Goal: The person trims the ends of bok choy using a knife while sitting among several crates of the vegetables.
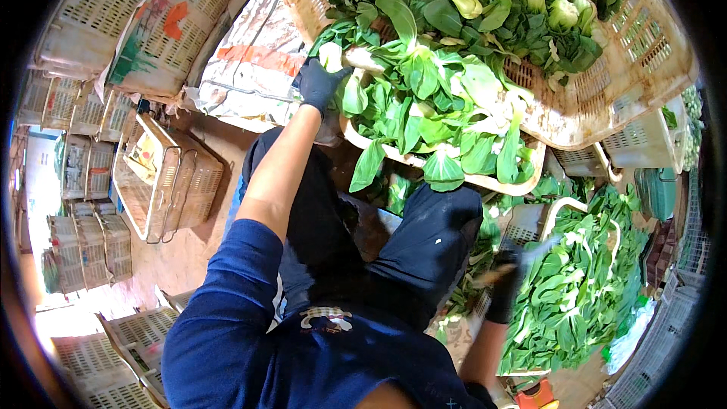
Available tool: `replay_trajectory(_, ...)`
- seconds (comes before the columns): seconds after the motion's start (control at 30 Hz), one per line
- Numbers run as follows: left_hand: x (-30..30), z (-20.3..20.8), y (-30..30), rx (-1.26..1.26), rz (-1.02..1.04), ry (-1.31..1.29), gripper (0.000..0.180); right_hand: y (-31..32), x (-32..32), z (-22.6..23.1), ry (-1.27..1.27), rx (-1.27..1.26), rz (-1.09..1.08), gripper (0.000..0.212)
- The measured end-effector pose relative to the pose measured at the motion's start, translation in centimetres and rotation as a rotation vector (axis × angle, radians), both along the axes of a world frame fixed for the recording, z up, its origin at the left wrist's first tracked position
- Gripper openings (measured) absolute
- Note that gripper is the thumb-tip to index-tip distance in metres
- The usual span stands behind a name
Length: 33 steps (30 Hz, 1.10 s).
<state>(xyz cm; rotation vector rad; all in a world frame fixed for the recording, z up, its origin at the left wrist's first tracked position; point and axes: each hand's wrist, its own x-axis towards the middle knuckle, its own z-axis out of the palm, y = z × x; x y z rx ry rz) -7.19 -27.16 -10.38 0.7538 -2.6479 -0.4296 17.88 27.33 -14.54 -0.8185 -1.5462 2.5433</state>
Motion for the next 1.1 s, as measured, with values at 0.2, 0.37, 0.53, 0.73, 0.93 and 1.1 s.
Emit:
replay_trajectory(0.2, 2.4, 5.2, 3.5, 0.474, -0.398, 0.136, 0.061, -15.5, 2.8, 8.6, -0.15, 0.097, 0.776, 0.014)
replay_trajectory(0.37, 9.9, 11.9, 11.9, 1.337, -0.591, 0.014, 0.063, -15.2, -7.0, 12.5, 0.484, 0.91, 0.803, 0.022)
replay_trajectory(0.53, 10.9, 12.8, 16.4, 1.096, -0.784, 0.01, 0.059, -16.8, -15.7, 18.6, 0.72, 1.489, 0.823, 0.017)
replay_trajectory(0.73, 10.2, 13.4, 18.1, 0.991, -0.897, 0.055, 0.062, -16.2, -17.0, 18.8, 0.804, 1.578, 0.787, 0.019)
replay_trajectory(0.93, 10.4, 15.0, 18.7, 0.799, -0.996, 0.092, 0.066, -9.9, -21.8, 12.3, 0.239, 1.546, 0.775, 0.026)
replay_trajectory(1.1, 7.7, 13.3, 20.2, 0.806, -0.935, 0.041, 0.08, -14.6, -18.8, 18.3, 0.591, 0.661, 0.692, 0.046)
